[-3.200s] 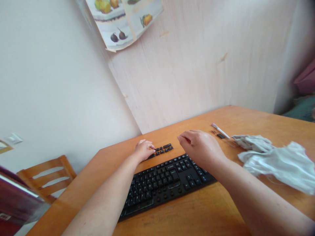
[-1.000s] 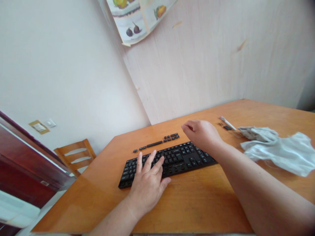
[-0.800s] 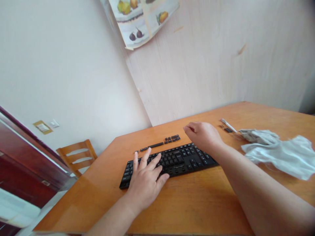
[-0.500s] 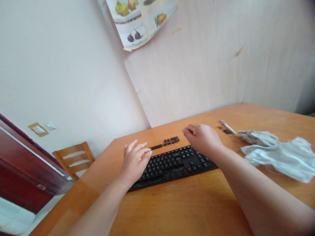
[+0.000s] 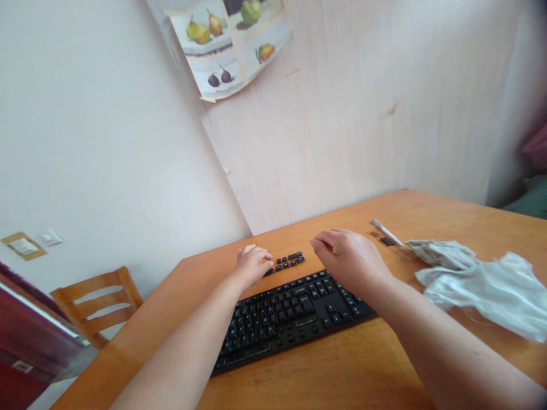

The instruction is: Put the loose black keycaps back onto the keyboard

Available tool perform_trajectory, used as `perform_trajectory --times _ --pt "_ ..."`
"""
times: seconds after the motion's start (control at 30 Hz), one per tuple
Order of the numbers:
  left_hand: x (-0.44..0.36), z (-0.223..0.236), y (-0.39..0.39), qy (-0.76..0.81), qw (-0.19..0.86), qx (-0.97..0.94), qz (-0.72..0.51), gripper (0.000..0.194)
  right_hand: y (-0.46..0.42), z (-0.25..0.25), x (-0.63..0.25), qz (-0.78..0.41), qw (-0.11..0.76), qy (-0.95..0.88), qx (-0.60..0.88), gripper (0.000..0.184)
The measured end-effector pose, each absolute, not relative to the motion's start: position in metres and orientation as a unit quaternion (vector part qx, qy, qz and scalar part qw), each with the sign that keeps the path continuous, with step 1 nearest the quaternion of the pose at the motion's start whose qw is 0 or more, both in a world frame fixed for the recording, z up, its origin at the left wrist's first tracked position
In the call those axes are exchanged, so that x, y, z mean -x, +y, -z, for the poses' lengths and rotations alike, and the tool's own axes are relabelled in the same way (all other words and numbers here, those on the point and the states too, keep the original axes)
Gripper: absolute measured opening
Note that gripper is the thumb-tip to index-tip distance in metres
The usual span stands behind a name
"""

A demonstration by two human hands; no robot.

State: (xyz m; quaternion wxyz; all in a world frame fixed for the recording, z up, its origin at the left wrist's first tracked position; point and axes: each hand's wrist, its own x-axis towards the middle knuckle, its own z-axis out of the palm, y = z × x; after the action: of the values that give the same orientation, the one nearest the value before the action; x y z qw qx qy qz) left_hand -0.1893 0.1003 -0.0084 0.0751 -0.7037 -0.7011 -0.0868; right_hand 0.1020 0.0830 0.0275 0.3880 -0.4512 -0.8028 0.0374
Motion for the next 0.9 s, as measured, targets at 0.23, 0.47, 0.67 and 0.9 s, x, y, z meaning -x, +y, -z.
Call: perform_trajectory --times 0.23,0.47,0.67,0.9 --pt "0.186 0.014 0.130 -0.696 0.055 0.714 0.057 0.021 0.082 -0.028 -0.102 -0.031 0.387 -0.799 0.458 0.033" --pt "0.176 0.011 0.132 -0.707 0.042 0.705 0.048 0.014 0.081 -0.027 -0.102 -0.030 0.388 -0.800 0.457 0.032" --pt "0.179 0.019 0.136 -0.712 0.047 0.698 0.060 0.011 0.082 -0.027 -0.103 -0.028 0.388 -0.799 0.458 0.032" --pt "0.180 0.009 0.121 -0.724 0.078 0.680 0.091 0.012 0.082 -0.028 -0.103 -0.029 0.395 -0.798 0.453 0.032"
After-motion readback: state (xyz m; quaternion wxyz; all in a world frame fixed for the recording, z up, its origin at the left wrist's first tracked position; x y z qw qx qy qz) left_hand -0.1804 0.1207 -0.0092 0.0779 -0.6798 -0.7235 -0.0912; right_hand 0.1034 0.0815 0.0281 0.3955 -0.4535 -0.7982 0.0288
